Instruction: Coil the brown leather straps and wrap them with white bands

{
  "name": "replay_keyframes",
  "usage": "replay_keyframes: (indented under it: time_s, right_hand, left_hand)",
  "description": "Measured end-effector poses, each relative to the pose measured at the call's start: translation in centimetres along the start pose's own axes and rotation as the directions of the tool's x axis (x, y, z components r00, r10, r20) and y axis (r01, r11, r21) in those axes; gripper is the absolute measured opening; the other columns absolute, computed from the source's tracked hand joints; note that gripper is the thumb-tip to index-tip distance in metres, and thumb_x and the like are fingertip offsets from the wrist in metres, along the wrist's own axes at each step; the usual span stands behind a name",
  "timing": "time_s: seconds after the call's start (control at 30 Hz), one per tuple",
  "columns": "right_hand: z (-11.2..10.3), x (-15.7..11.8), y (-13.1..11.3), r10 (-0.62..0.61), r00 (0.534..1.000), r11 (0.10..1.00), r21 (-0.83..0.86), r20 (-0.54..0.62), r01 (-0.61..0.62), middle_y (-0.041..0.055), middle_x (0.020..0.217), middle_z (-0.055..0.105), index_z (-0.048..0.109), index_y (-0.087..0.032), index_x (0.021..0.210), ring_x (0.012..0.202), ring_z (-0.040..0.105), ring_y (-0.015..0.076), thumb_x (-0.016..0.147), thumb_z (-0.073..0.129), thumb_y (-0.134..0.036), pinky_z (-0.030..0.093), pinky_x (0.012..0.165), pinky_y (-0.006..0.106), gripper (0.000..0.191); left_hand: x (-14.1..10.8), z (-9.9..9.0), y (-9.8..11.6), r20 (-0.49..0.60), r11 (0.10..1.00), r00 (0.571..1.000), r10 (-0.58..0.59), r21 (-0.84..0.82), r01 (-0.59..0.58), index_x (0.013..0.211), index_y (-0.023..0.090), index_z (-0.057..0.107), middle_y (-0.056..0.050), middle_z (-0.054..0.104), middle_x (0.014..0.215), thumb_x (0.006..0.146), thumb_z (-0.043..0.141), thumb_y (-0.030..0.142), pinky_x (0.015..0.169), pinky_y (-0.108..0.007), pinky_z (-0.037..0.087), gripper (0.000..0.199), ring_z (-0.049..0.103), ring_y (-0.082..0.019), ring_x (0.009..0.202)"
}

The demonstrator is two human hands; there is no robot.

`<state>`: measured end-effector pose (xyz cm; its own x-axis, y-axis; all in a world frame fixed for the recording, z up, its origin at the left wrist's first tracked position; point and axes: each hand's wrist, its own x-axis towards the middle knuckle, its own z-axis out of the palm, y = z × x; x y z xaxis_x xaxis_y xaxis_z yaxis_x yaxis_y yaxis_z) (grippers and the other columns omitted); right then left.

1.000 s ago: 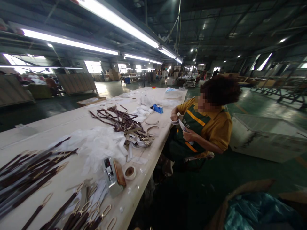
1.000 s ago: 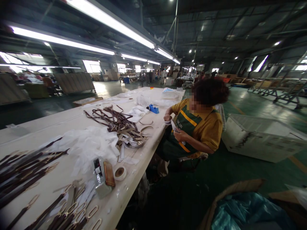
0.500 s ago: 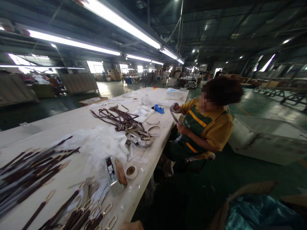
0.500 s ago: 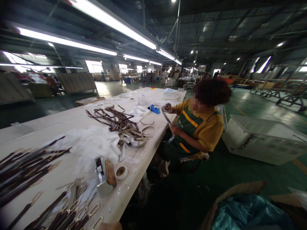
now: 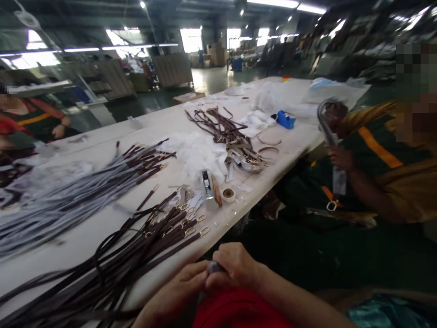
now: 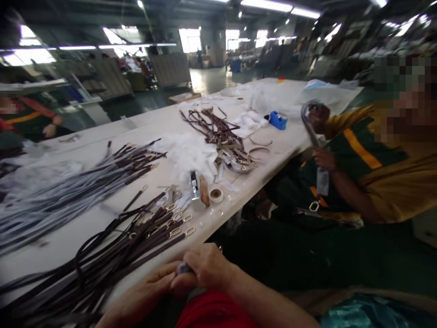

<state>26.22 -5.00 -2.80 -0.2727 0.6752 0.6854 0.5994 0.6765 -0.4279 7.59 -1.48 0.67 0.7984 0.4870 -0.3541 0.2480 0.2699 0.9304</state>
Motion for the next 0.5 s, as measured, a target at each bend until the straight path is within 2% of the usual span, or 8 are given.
replay_keyframes:
  time_s: [0.07, 0.13, 0.37, 0.43, 0.5]
  right_hand:
    - [-0.6, 0.3, -0.2, -0.084, 0.996, 0.996, -0.024, 0.020, 0.084, -0.0027, 0.052, 0.045, 0.052, -0.017, 0.062, 0.047, 0.036, 0.0102, 0.093, 0.036, -0.058, 0.027, 0.046, 0.026, 0.054]
    - [-1.1, 0.5, -0.4, -0.144, 0.989, 0.988, -0.051, 0.031, 0.146, -0.0025, 0.052, 0.045, 0.053, -0.016, 0.063, 0.047, 0.037, 0.0107, 0.093, 0.037, -0.058, 0.028, 0.047, 0.027, 0.053]
    - [-1.0, 0.6, 0.2, -0.197, 0.980, 0.980, -0.032, 0.026, 0.198, -0.0023, 0.051, 0.046, 0.052, -0.018, 0.066, 0.047, 0.038, 0.0126, 0.094, 0.041, -0.053, 0.030, 0.046, 0.028, 0.046]
    - [-1.2, 0.8, 0.6, -0.167, 0.986, 0.985, 0.044, 0.025, 0.166, -0.0012, 0.053, 0.050, 0.055, -0.017, 0.072, 0.048, 0.041, 0.0130, 0.093, 0.042, -0.054, 0.033, 0.048, 0.027, 0.044]
    - [-1.8, 0.8, 0.9, -0.086, 0.996, 0.984, 0.160, 0.012, 0.083, 0.0027, 0.064, 0.058, 0.058, -0.016, 0.086, 0.057, 0.051, 0.0149, 0.095, 0.035, -0.054, 0.041, 0.056, 0.028, 0.045]
  left_hand:
    - [-0.2, 0.1, 0.5, 0.111, 0.983, 0.991, -0.073, -0.158, 0.091, 0.101, 0.015, 0.071, -0.005, 0.066, 0.090, 0.080, 0.063, 0.055, 0.075, -0.028, 0.046, 0.046, 0.057, -0.017, 0.081]
    - [0.0, 0.2, 0.5, 0.133, 0.949, 0.986, -0.103, -0.284, 0.138, 0.102, 0.015, 0.070, -0.004, 0.064, 0.085, 0.075, 0.068, 0.053, 0.068, -0.026, 0.047, 0.046, 0.057, -0.016, 0.074]
    - [0.7, 1.6, -0.1, 0.055, 0.878, 0.989, -0.137, -0.456, 0.147, 0.089, 0.010, 0.071, -0.003, 0.059, 0.069, 0.067, 0.078, 0.049, 0.048, -0.017, 0.042, 0.045, 0.050, -0.009, 0.053]
    - [0.8, 2.1, 0.0, -0.013, 0.862, 0.989, -0.145, -0.493, 0.120, 0.084, 0.011, 0.071, -0.002, 0.058, 0.065, 0.067, 0.078, 0.046, 0.047, -0.017, 0.042, 0.040, 0.050, -0.008, 0.051]
    - [0.9, 2.5, -0.1, -0.102, 0.852, 0.985, -0.139, -0.519, 0.067, 0.080, 0.012, 0.071, 0.000, 0.056, 0.062, 0.068, 0.078, 0.045, 0.046, -0.017, 0.042, 0.036, 0.048, -0.008, 0.050]
